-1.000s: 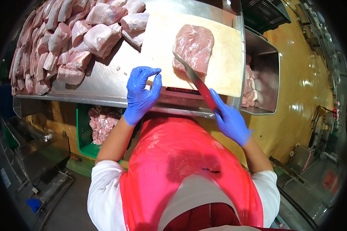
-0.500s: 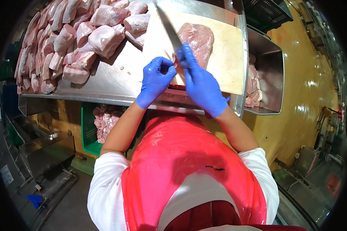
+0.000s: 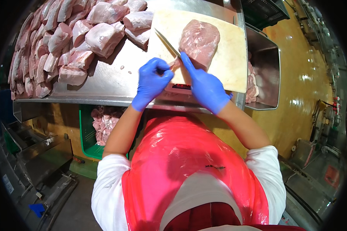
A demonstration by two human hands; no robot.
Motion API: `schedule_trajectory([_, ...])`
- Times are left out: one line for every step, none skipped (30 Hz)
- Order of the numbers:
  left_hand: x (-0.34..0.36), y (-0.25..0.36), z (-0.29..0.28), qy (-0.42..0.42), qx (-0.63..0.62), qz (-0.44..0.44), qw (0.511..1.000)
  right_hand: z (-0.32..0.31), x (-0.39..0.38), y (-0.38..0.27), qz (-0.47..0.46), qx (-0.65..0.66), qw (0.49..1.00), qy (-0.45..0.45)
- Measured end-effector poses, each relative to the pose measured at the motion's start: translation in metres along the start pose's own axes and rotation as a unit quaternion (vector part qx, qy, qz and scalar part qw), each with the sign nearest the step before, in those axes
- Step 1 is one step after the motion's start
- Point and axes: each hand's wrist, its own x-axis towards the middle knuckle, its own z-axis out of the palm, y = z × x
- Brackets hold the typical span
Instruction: The person repeatedly picks up large pieces of raw meat from a tray, places them on a cutting board, and uses a knife to trim fat and cut the meat into smaller portions. The trimmed pieces are placed into a green bin below the workstation.
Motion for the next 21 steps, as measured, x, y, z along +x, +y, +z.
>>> schedule_trajectory([-0.007,-0.004,-0.011,0.025,-0.017,-0.007,1.0,-0.002,-0.012,0.002,-0.002,-0.009,1.0,-0.026])
schedule_trajectory([-0.018,-0.008,-0.025,0.04,-0.033,-0.008,0.999,-0.009,-0.039,0.009,-0.002,-0.021,0.998,-0.053])
schedule_trajectory([-0.029,-0.014,-0.041,0.056,-0.047,-0.009,0.997,-0.017,-0.06,0.018,-0.002,-0.034,0.996,-0.082])
schedule_trajectory([-0.042,-0.023,-0.059,0.085,-0.05,-0.039,0.994,-0.025,-0.074,0.026,0.008,-0.035,0.994,-0.103])
schedule_trajectory([-0.055,-0.031,-0.077,0.112,-0.053,-0.072,0.99,-0.033,-0.088,0.033,0.019,-0.036,0.991,-0.127])
schedule_trajectory([-0.068,-0.033,-0.092,0.142,-0.016,-0.081,0.986,-0.04,-0.097,0.04,0.031,-0.032,0.988,-0.151])
schedule_trajectory([-0.078,-0.035,-0.107,0.168,0.021,-0.087,0.982,-0.046,-0.1,0.046,0.03,0.017,0.992,-0.124])
schedule_trajectory([-0.087,-0.036,-0.122,0.204,0.05,-0.091,0.973,-0.054,-0.1,0.053,0.027,0.066,0.993,-0.094])
schedule_trajectory([-0.096,-0.039,-0.135,0.238,0.077,-0.095,0.963,-0.06,-0.1,0.059,0.026,0.113,0.991,-0.065])
schedule_trajectory([-0.104,-0.042,-0.148,0.232,0.145,-0.144,0.951,-0.063,-0.09,0.066,0.025,0.165,0.986,-0.001])
schedule_trajectory([-0.092,-0.028,-0.136,0.198,0.2,-0.099,0.955,-0.061,-0.069,0.076,0.022,0.185,0.98,0.07])
schedule_trajectory([-0.072,-0.001,-0.111,0.163,0.254,-0.057,0.952,-0.059,-0.048,0.087,0.014,0.201,0.97,0.139])
schedule_trajectory([-0.052,0.024,-0.082,0.106,0.262,-0.028,0.959,-0.07,-0.02,0.082,0.06,0.246,0.958,0.133])
schedule_trajectory([-0.034,0.038,-0.05,0.054,0.28,0.05,0.957,-0.075,0.009,0.081,0.089,0.274,0.95,0.118])
schedule_trajectory([-0.018,0.054,-0.017,-0.004,0.258,0.05,0.965,-0.07,0.034,0.083,0.047,0.244,0.957,0.15])
schedule_trajectory([-0.006,0.042,0.007,-0.035,0.297,0.121,0.947,-0.067,0.058,0.083,0.002,0.21,0.96,0.184])
schedule_trajectory([0.007,0.038,0.015,-0.126,0.365,0.12,0.915,-0.07,0.073,0.07,0.015,0.2,0.965,0.17])
schedule_trajectory([0.009,0.032,0.017,-0.124,0.339,0.117,0.925,-0.069,0.079,0.069,0.0,0.183,0.967,0.178])
schedule_trajectory([0.009,0.023,0.011,-0.124,0.316,0.115,0.933,-0.067,0.084,0.069,-0.016,0.171,0.968,0.185])
schedule_trajectory([0.004,0.017,-0.006,-0.11,0.294,0.089,0.945,-0.066,0.078,0.067,-0.012,0.198,0.967,0.16])
schedule_trajectory([-0.006,0.011,-0.027,-0.099,0.269,0.063,0.956,-0.064,0.066,0.07,-0.003,0.213,0.966,0.149])
